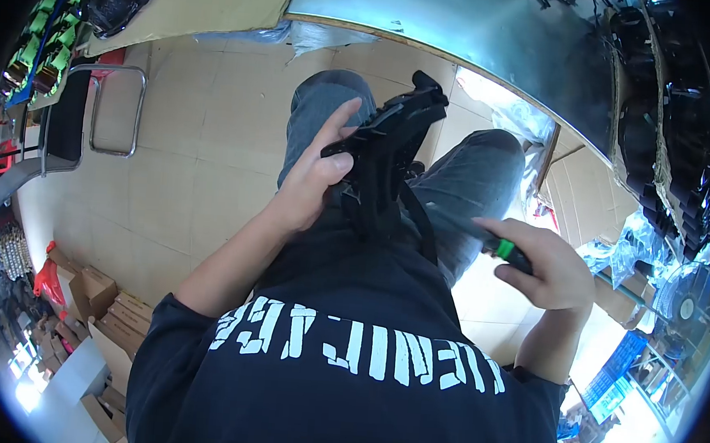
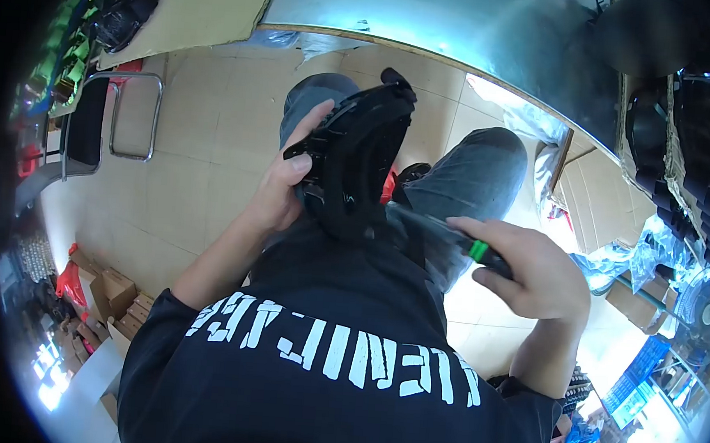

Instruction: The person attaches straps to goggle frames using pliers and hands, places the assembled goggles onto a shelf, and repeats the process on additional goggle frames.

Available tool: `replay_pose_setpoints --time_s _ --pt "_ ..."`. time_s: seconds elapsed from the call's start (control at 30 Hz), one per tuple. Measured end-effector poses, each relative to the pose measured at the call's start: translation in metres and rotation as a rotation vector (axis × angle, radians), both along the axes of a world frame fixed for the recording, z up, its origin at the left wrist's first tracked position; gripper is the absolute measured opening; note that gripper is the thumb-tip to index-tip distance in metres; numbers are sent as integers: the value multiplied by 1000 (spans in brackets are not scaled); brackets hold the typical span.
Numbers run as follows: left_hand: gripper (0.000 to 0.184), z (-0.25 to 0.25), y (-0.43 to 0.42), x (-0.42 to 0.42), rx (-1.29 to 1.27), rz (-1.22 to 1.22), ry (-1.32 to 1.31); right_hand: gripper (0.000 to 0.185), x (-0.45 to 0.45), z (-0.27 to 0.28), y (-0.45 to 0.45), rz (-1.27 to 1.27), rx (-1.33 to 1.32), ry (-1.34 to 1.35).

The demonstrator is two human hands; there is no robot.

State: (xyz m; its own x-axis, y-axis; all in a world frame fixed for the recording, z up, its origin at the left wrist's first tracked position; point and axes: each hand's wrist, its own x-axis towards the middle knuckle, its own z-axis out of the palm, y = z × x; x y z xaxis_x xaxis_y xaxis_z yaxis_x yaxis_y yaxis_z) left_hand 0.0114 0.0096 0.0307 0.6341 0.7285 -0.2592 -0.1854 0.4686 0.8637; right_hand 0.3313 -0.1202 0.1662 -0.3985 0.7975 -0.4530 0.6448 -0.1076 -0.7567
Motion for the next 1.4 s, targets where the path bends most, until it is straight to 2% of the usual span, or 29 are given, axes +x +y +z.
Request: replay_pose_setpoints --time_s 0.03,0.07,0.13,0.2,0.3,0.47,0.53,0.57,0.6,0.67,0.7,0.77,1.0,1.07,1.1,1.17,1.2,1.27,1.3,1.37,1.4 --pt "90 2 -2 -1 -48 -23 -47 66 6 -1 -2 -51 9 133" --pt "90 2 -4 0 -48 -29 -47 66 5 -6 -4 -58 9 132" --pt "90 2 -11 3 4 -92 -15 60 -4 -22 -6 -464 296 301" --pt "89 9 -17 8 -15 -146 -33 56 -20 -39 23 -585 513 283" --pt "85 16 -25 14 -81 -194 -63 52 -33 -59 49 -619 536 427" --pt "70 18 -20 -2 -125 -171 -42 49 -49 -60 60 -581 482 476" --pt "65 30 -12 -7 599 -118 239 47 -52 -63 63 -551 465 466" --pt "46 41 -12 -5 627 -13 224 47 -54 -64 65 -550 464 471" --pt "46 46 -8 -4 625 -13 229 47 -55 -64 66 -543 451 450" --pt "29 50 0 -3 966 48 311 46 -58 -64 67 -531 438 434" --pt "29 51 -1 -2 967 49 316 46 -58 -63 67 -520 451 405" --pt "18 53 -2 3 1125 103 360 46 -59 -64 68 -512 468 378" --pt "12 47 -13 11 1041 196 341 47 -59 -65 62 -513 475 347" --pt "7 51 -14 12 725 207 277 48 -58 -65 61 -503 478 349" --pt "7 52 -12 11 725 210 277 48 -57 -66 60 -498 469 353" --pt "6 50 -3 7 533 77 156 49 -58 -67 60 -493 460 354" --pt "6 45 4 5 532 80 156 50 -58 -66 60 -479 472 349" --pt "9 27 19 2 325 -101 -49 51 -61 -66 61 -460 485 346" --pt "9 19 24 2 327 -99 -49 51 -62 -66 61 -459 494 339" --pt "22 5 30 3 157 -196 -151 52 -64 -64 61 -461 502 330" --pt "22 6 32 5 157 -199 -154 53 -64 -62 61 -448 501 312"
